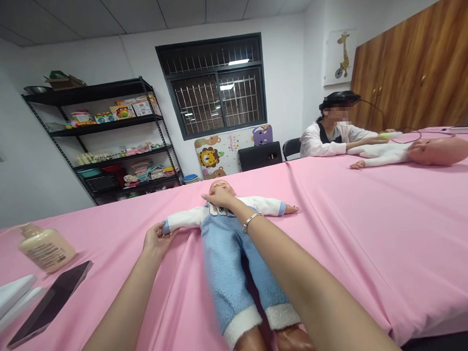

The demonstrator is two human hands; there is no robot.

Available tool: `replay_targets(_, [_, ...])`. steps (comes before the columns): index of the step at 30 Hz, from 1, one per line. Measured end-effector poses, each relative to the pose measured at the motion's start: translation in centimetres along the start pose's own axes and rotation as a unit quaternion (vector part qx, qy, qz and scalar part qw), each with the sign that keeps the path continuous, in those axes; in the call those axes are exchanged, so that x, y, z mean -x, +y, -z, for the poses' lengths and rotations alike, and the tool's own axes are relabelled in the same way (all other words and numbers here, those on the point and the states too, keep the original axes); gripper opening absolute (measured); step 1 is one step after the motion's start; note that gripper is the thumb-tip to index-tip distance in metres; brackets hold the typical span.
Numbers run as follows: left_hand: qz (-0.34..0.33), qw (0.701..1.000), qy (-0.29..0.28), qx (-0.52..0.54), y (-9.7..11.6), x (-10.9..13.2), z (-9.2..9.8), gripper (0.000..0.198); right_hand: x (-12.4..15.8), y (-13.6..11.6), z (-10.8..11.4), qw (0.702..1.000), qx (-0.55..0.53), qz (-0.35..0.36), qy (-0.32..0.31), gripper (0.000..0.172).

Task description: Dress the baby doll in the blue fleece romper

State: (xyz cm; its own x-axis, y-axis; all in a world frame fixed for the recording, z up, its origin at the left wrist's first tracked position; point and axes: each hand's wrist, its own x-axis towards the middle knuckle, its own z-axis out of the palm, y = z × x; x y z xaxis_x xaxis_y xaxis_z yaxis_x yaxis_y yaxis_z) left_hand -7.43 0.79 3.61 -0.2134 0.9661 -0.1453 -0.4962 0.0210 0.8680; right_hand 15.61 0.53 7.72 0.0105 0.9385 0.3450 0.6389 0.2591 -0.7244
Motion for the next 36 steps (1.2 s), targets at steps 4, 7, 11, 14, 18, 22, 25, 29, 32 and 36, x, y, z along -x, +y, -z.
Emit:
replay_targets(4, [-0.038, 0.991, 0.065, -0.107, -1.0, -0.7, 0.8, 0.039, 1.1, 0.0, 4.4, 0.996, 0.019, 0.017, -0.091, 0.019])
replay_targets(7, [-0.072, 0.97, 0.089, -0.217, -1.3, -0.6, 0.8, 0.047, 2.0, 1.7, 7.3, 0.995, -0.083, -0.043, -0.032, 0.019])
replay_targets(11, [-0.129, 0.924, 0.114, -0.343, -0.6, -0.1, 0.7, 0.044, 4.6, 6.2, 7.9, 0.985, -0.134, -0.095, 0.054, 0.027])
replay_targets(14, [-0.255, 0.857, 0.115, -0.433, -0.3, 1.0, 0.3, 0.043, 7.3, 9.7, 6.4, 0.981, -0.14, -0.098, 0.089, 0.034])
replay_targets(18, [-0.38, 0.781, -0.109, -0.484, -2.1, 2.8, -1.3, 0.03, 9.8, 11.8, 4.1, 0.977, -0.183, -0.069, 0.084, 0.03])
replay_targets(22, [-0.281, 0.822, -0.32, -0.378, -4.7, 4.4, -3.1, 0.032, 10.2, 11.1, 2.9, 0.961, -0.241, -0.085, 0.108, 0.028])
replay_targets(25, [-0.202, 0.842, -0.374, -0.333, -4.9, 5.0, -3.8, 0.027, 10.2, 10.7, 3.1, 0.951, -0.283, -0.09, 0.087, 0.029])
replay_targets(29, [-0.128, 0.921, -0.327, -0.167, -3.3, 5.2, -3.6, 0.013, 10.3, 11.1, 4.0, 0.947, -0.299, -0.097, 0.07, 0.032])
replay_targets(32, [-0.047, 0.932, -0.338, -0.125, -2.5, 5.0, -3.0, 0.012, 10.4, 11.7, 4.1, 0.964, -0.224, -0.087, 0.113, 0.023])
replay_targets(36, [-0.006, 0.891, -0.38, -0.247, -2.8, 4.2, -2.1, 0.024, 10.2, 12.0, 3.7, 0.967, -0.162, -0.116, 0.16, 0.019])
